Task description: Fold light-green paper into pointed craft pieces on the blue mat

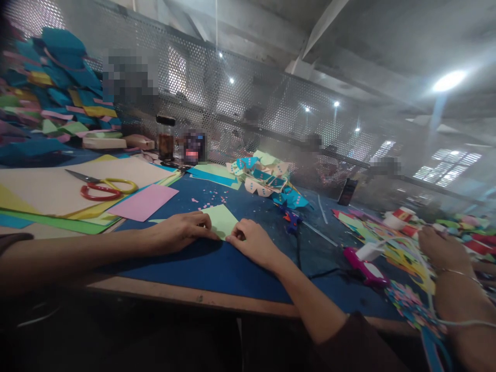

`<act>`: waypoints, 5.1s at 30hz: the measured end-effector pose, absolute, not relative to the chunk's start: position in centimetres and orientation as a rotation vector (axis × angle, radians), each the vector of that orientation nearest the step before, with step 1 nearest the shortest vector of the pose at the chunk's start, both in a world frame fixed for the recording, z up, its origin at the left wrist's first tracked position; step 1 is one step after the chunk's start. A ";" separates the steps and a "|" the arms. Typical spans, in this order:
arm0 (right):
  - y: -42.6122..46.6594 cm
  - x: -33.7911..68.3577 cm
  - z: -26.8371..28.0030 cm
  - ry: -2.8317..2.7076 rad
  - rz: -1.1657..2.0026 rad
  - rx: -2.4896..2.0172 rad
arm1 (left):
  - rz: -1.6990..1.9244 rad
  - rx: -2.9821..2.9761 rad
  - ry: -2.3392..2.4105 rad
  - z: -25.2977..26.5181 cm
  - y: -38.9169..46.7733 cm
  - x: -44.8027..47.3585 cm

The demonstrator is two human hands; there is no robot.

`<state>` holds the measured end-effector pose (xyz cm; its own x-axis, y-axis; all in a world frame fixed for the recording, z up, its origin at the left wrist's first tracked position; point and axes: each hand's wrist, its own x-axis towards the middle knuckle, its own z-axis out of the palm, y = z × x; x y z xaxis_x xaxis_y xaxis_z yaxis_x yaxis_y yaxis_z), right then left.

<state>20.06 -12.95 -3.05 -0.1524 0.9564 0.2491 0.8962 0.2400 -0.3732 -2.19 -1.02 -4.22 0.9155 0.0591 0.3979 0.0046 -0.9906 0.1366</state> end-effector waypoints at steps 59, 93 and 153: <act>-14.1 24.0 -1.5 -2.083 0.488 -1.819 | 0.620 2.933 0.056 -4.3 -0.9 -2.3; -15.1 26.5 -0.5 -2.085 0.527 -2.006 | 0.638 2.921 0.060 -4.3 -0.9 -2.2; -11.4 19.1 -3.0 -2.190 0.258 -1.581 | 0.605 2.885 0.302 -3.0 -2.1 -2.4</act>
